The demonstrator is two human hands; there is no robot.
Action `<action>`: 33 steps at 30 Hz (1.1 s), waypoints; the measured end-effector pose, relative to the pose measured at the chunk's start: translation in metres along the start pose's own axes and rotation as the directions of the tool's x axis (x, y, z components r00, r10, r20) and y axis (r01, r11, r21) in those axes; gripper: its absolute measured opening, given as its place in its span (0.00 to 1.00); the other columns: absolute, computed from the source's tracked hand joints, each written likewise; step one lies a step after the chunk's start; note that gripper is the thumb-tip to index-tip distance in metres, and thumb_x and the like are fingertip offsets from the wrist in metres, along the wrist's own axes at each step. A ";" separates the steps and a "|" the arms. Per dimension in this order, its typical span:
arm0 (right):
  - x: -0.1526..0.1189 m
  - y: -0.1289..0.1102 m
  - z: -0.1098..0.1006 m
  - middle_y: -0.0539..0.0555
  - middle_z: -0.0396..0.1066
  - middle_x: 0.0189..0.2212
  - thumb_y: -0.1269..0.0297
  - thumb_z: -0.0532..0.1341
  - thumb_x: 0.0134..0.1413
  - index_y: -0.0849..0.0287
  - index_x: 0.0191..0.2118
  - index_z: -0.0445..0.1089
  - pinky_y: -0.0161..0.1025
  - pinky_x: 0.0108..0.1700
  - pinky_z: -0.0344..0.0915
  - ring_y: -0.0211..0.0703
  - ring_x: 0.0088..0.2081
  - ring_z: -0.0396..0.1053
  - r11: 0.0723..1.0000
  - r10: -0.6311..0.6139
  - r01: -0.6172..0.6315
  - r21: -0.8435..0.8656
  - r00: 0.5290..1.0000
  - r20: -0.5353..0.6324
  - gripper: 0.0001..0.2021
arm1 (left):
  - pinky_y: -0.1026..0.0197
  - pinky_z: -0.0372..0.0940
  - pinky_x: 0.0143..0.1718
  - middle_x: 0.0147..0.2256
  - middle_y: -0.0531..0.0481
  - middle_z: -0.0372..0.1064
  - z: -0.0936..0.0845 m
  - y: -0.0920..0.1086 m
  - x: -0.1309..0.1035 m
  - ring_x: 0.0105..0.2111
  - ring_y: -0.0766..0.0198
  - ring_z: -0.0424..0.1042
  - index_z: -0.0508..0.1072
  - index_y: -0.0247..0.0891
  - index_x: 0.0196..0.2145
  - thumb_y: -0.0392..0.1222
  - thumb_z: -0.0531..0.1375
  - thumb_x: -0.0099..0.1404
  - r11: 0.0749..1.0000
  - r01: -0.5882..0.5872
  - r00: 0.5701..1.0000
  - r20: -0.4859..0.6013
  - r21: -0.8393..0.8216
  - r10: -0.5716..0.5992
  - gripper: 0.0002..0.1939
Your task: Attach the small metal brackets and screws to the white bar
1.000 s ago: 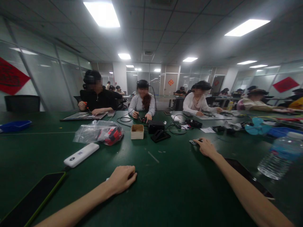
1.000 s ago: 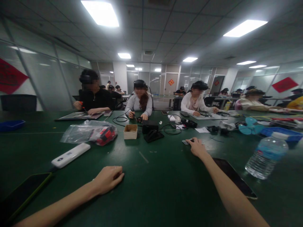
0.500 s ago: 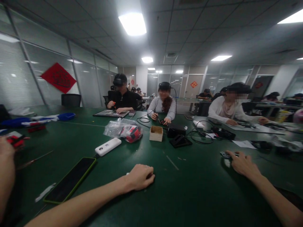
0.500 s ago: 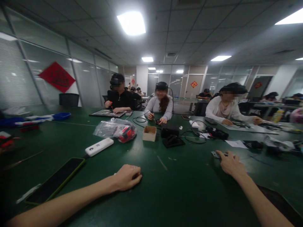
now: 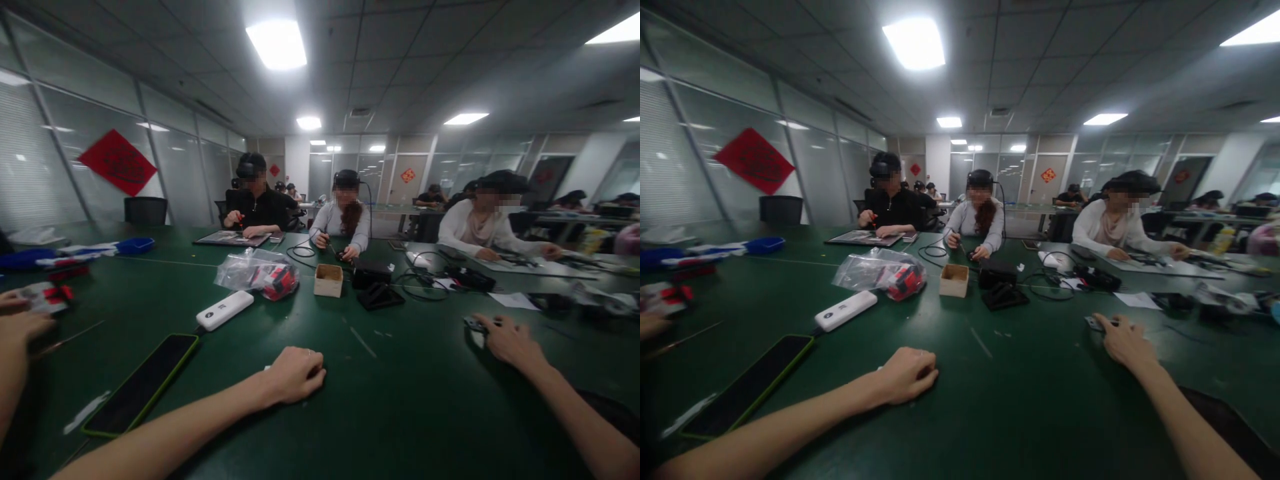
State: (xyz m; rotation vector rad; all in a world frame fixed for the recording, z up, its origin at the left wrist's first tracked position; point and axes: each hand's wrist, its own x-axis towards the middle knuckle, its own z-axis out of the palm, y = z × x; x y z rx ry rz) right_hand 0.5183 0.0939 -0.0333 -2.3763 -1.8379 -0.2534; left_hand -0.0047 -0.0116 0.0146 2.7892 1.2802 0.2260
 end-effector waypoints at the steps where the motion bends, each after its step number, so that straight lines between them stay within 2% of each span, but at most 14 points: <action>1: -0.006 -0.006 -0.007 0.65 0.52 0.57 0.65 0.47 0.56 0.48 0.61 0.55 0.57 0.41 0.63 0.69 0.51 0.59 0.999 0.031 -0.031 -0.016 0.999 0.008 0.26 | 0.63 0.55 0.27 0.27 0.51 0.70 0.000 0.000 0.000 0.26 0.64 0.67 0.66 0.38 0.28 0.43 0.50 0.65 1.000 0.003 1.000 0.002 -0.003 -0.003 0.11; 4: -0.016 -0.020 -0.024 0.64 0.51 0.56 0.68 0.46 0.58 0.48 0.60 0.57 0.53 0.42 0.63 0.64 0.51 0.58 0.997 0.061 -0.060 -0.052 0.998 0.022 0.24 | 0.63 0.55 0.28 0.27 0.51 0.68 0.002 -0.003 0.002 0.26 0.64 0.67 0.65 0.38 0.28 0.42 0.49 0.66 1.000 -0.012 1.000 -0.010 -0.019 0.011 0.11; 6: -0.018 -0.024 -0.027 0.63 0.51 0.56 0.68 0.46 0.59 0.47 0.60 0.57 0.51 0.42 0.63 0.63 0.51 0.57 0.996 0.061 -0.059 -0.070 0.998 0.030 0.23 | 0.63 0.55 0.28 0.26 0.52 0.68 0.003 -0.004 0.003 0.26 0.64 0.66 0.64 0.38 0.27 0.43 0.48 0.66 0.999 -0.014 1.000 -0.012 -0.039 0.014 0.12; 10: -0.015 -0.019 -0.024 0.60 0.51 0.56 0.68 0.47 0.60 0.43 0.60 0.57 0.50 0.43 0.62 0.61 0.52 0.56 0.995 0.060 -0.056 -0.086 0.997 0.042 0.24 | 0.63 0.54 0.28 0.26 0.52 0.67 0.002 -0.005 0.004 0.26 0.64 0.65 0.63 0.38 0.27 0.43 0.48 0.66 0.998 -0.018 1.000 -0.012 -0.062 0.017 0.12; 14: -0.014 -0.018 -0.022 0.60 0.52 0.56 0.69 0.46 0.60 0.44 0.62 0.52 0.49 0.43 0.62 0.59 0.51 0.57 0.995 0.058 -0.056 -0.085 0.998 0.022 0.25 | 0.63 0.54 0.29 0.26 0.51 0.67 0.002 -0.005 0.004 0.26 0.64 0.66 0.63 0.38 0.27 0.43 0.48 0.66 0.997 -0.016 1.000 -0.013 -0.069 0.015 0.12; 20: -0.015 -0.021 -0.023 0.60 0.54 0.55 0.70 0.46 0.59 0.46 0.59 0.58 0.48 0.42 0.62 0.59 0.50 0.58 0.995 0.048 -0.046 -0.085 0.999 0.017 0.24 | 0.63 0.54 0.28 0.26 0.51 0.67 0.003 -0.005 0.004 0.26 0.64 0.65 0.63 0.38 0.27 0.42 0.48 0.66 0.998 0.000 1.000 -0.010 -0.056 -0.001 0.11; 27: -0.016 -0.018 -0.023 0.63 0.53 0.56 0.68 0.46 0.59 0.47 0.62 0.54 0.52 0.43 0.62 0.62 0.50 0.57 0.996 0.040 -0.036 -0.084 0.998 0.039 0.25 | 0.63 0.55 0.28 0.26 0.51 0.67 0.002 -0.003 0.004 0.26 0.64 0.66 0.64 0.38 0.27 0.42 0.49 0.65 0.999 -0.008 1.000 -0.017 -0.037 0.007 0.11; 30: -0.017 -0.019 -0.024 0.62 0.53 0.55 0.68 0.46 0.59 0.49 0.61 0.55 0.51 0.42 0.62 0.62 0.50 0.57 0.996 0.043 -0.040 -0.076 0.998 0.035 0.24 | 0.64 0.55 0.28 0.26 0.51 0.67 0.002 -0.003 0.004 0.25 0.64 0.65 0.64 0.38 0.27 0.42 0.49 0.65 0.999 -0.011 1.000 -0.013 -0.051 0.011 0.11; 33: -0.016 -0.019 -0.026 0.61 0.53 0.55 0.67 0.46 0.59 0.47 0.60 0.57 0.49 0.42 0.62 0.62 0.50 0.57 0.996 0.048 -0.043 -0.076 0.997 0.061 0.23 | 0.64 0.55 0.28 0.26 0.51 0.67 0.001 -0.003 0.004 0.25 0.64 0.65 0.64 0.38 0.27 0.43 0.48 0.66 0.999 -0.015 1.000 -0.008 -0.047 0.014 0.12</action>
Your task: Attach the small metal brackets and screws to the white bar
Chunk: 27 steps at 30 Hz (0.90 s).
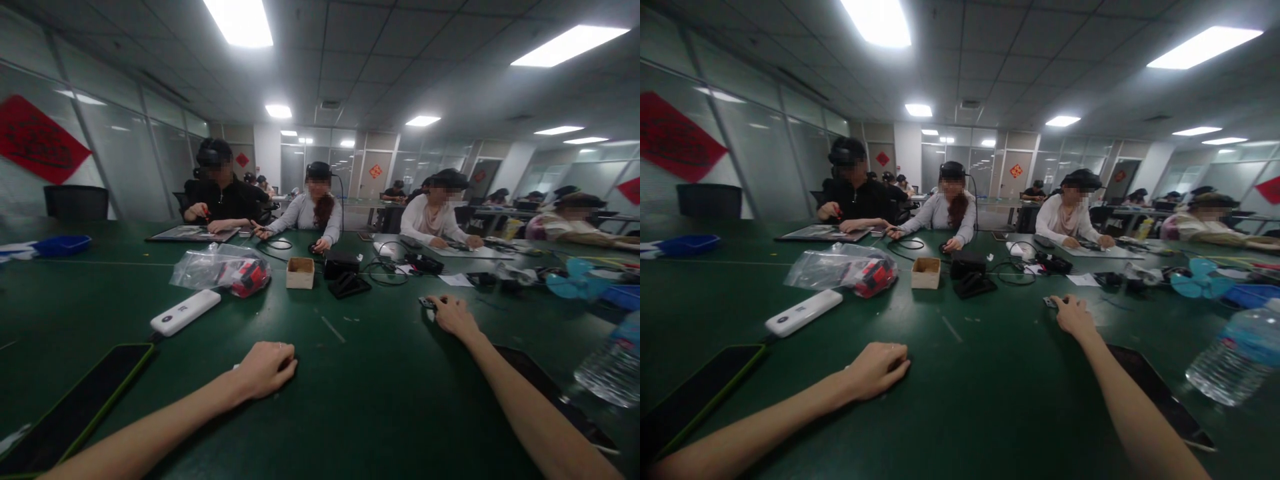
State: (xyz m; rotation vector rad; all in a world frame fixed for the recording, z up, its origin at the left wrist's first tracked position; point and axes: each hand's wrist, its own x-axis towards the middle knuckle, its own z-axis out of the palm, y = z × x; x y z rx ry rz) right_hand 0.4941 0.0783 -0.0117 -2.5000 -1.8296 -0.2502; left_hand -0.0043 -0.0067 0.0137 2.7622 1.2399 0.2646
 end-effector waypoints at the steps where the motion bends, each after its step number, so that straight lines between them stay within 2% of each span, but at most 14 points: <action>1: 0.000 0.000 0.000 0.61 0.53 0.55 0.67 0.47 0.59 0.46 0.60 0.57 0.50 0.43 0.62 0.62 0.50 0.57 1.000 0.000 0.000 0.001 1.000 0.004 0.23 | 0.64 0.55 0.28 0.26 0.51 0.67 0.000 0.000 0.000 0.26 0.64 0.65 0.65 0.38 0.27 0.43 0.48 0.66 1.000 0.000 1.000 0.001 0.005 0.000 0.12; 6: -0.001 0.000 0.000 0.62 0.52 0.55 0.68 0.46 0.60 0.47 0.62 0.52 0.52 0.43 0.61 0.61 0.50 0.56 1.000 0.000 0.000 0.011 1.000 -0.026 0.25 | 0.64 0.54 0.28 0.27 0.51 0.68 -0.002 0.001 0.000 0.26 0.64 0.66 0.65 0.38 0.28 0.43 0.49 0.66 1.000 -0.001 1.000 0.007 0.004 0.001 0.12; 9: -0.002 0.000 0.001 0.63 0.54 0.54 0.69 0.45 0.60 0.50 0.61 0.54 0.51 0.43 0.61 0.60 0.49 0.57 1.000 -0.003 0.004 0.012 0.999 -0.040 0.24 | 0.64 0.53 0.27 0.26 0.51 0.67 -0.001 0.000 0.000 0.26 0.64 0.66 0.64 0.38 0.27 0.42 0.48 0.66 1.000 -0.010 1.000 0.002 0.004 0.010 0.12; 15: 0.004 0.004 0.006 0.59 0.53 0.55 0.68 0.49 0.59 0.42 0.60 0.56 0.49 0.45 0.60 0.59 0.51 0.56 1.000 -0.003 0.003 -0.005 0.999 -0.032 0.24 | 0.63 0.53 0.28 0.26 0.51 0.67 0.003 -0.003 0.004 0.26 0.63 0.66 0.63 0.38 0.27 0.43 0.47 0.66 1.000 -0.011 1.000 0.006 0.007 0.011 0.12; 19: 0.007 0.005 0.010 0.60 0.53 0.55 0.68 0.49 0.59 0.44 0.62 0.51 0.49 0.45 0.61 0.58 0.51 0.55 1.000 0.014 -0.015 -0.007 0.998 -0.056 0.26 | 0.63 0.53 0.28 0.26 0.51 0.67 0.005 -0.005 0.004 0.26 0.63 0.67 0.63 0.39 0.27 0.44 0.47 0.67 1.000 -0.028 1.000 -0.002 0.009 0.028 0.13; 23: 0.008 0.006 0.012 0.60 0.54 0.54 0.69 0.47 0.59 0.46 0.60 0.55 0.48 0.44 0.61 0.58 0.50 0.56 1.000 0.014 -0.014 0.000 0.998 -0.060 0.24 | 0.63 0.53 0.28 0.26 0.51 0.67 0.005 -0.006 0.003 0.26 0.63 0.66 0.63 0.39 0.27 0.44 0.47 0.67 1.000 -0.027 1.000 -0.003 0.005 0.027 0.13; 27: 0.009 0.007 0.011 0.58 0.54 0.54 0.68 0.49 0.59 0.43 0.59 0.57 0.48 0.45 0.61 0.58 0.50 0.56 1.000 -0.002 0.002 0.000 0.999 -0.042 0.24 | 0.64 0.53 0.28 0.27 0.51 0.67 0.003 -0.006 0.003 0.26 0.63 0.66 0.63 0.38 0.27 0.44 0.47 0.66 1.000 -0.020 1.000 0.006 0.003 0.020 0.12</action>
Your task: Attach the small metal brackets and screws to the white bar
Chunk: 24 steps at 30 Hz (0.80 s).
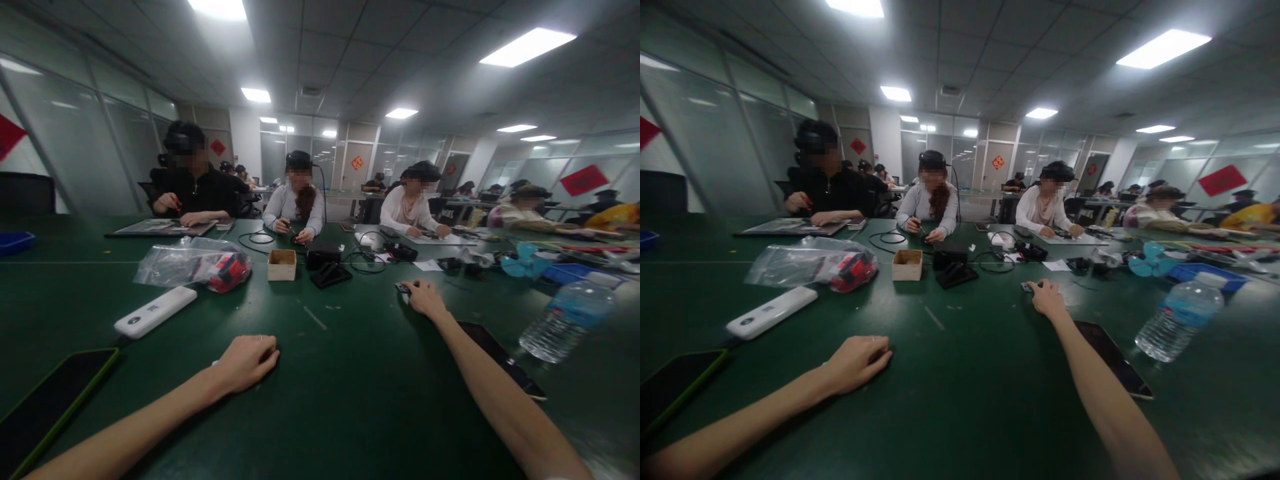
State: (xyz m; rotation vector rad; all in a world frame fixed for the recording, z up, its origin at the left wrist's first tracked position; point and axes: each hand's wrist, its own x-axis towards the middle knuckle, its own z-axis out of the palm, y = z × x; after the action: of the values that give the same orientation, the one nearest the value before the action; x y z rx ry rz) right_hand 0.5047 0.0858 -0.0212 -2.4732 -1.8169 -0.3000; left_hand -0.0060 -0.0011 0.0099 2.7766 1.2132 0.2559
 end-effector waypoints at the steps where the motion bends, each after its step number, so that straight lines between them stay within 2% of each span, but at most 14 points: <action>1: 0.000 0.000 0.000 0.58 0.54 0.54 0.68 0.49 0.58 0.42 0.60 0.56 0.48 0.45 0.61 0.58 0.50 0.56 1.000 -0.001 0.001 0.000 1.000 0.003 0.24 | 0.64 0.53 0.28 0.27 0.51 0.67 0.000 0.000 0.000 0.26 0.63 0.66 0.63 0.38 0.27 0.44 0.47 0.66 1.000 0.001 1.000 0.003 -0.001 -0.001 0.12; 6: -0.002 0.000 -0.001 0.60 0.53 0.55 0.68 0.47 0.59 0.45 0.63 0.50 0.49 0.45 0.61 0.58 0.50 0.56 1.000 0.014 -0.014 0.008 1.000 -0.002 0.26 | 0.64 0.53 0.28 0.26 0.52 0.67 -0.001 0.001 0.001 0.25 0.64 0.66 0.63 0.38 0.27 0.44 0.47 0.66 1.000 0.005 1.000 0.004 0.004 -0.005 0.13; 12: 0.000 0.001 -0.002 0.59 0.53 0.55 0.66 0.49 0.59 0.42 0.60 0.56 0.50 0.45 0.61 0.59 0.51 0.55 1.000 0.006 -0.006 0.011 1.000 0.020 0.24 | 0.64 0.53 0.28 0.26 0.52 0.67 0.002 0.000 0.001 0.25 0.64 0.66 0.63 0.38 0.27 0.44 0.48 0.66 1.000 -0.007 1.000 -0.013 0.008 0.007 0.12; 16: -0.002 -0.001 -0.002 0.59 0.52 0.56 0.67 0.49 0.58 0.42 0.63 0.49 0.51 0.46 0.61 0.60 0.52 0.55 1.000 0.014 -0.015 0.022 1.000 0.015 0.28 | 0.64 0.53 0.27 0.26 0.52 0.67 0.003 -0.001 0.001 0.25 0.64 0.66 0.64 0.38 0.27 0.44 0.48 0.66 1.000 -0.005 1.000 -0.020 0.021 0.005 0.13; 20: -0.004 -0.002 -0.003 0.60 0.52 0.56 0.67 0.49 0.58 0.44 0.63 0.48 0.53 0.47 0.61 0.62 0.53 0.55 0.998 0.043 -0.043 0.037 0.999 0.001 0.28 | 0.64 0.53 0.27 0.25 0.52 0.67 0.002 0.000 0.000 0.25 0.64 0.66 0.64 0.38 0.27 0.43 0.48 0.66 0.999 -0.015 1.000 -0.022 0.034 0.016 0.12; 22: -0.001 0.001 -0.005 0.62 0.51 0.57 0.66 0.50 0.58 0.47 0.64 0.47 0.52 0.48 0.60 0.62 0.54 0.56 0.996 0.078 -0.078 0.047 0.997 -0.001 0.28 | 0.64 0.53 0.27 0.26 0.52 0.67 0.002 0.001 -0.001 0.26 0.64 0.66 0.64 0.38 0.27 0.43 0.49 0.66 0.999 -0.017 0.999 -0.026 0.038 0.018 0.12; 24: 0.007 0.008 -0.009 0.66 0.51 0.56 0.64 0.51 0.57 0.55 0.65 0.46 0.50 0.48 0.61 0.62 0.54 0.58 0.991 0.122 -0.122 0.054 0.992 0.012 0.30 | 0.64 0.53 0.27 0.26 0.52 0.68 0.001 0.001 -0.001 0.26 0.64 0.66 0.65 0.38 0.28 0.42 0.49 0.66 0.999 -0.013 0.999 -0.029 0.038 0.014 0.11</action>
State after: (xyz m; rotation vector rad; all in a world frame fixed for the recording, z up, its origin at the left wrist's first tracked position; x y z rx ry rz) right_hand 0.5129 0.0882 -0.0107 -2.5384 -1.6445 -0.2298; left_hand -0.0061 -0.0029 0.0084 2.8235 1.2191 0.2784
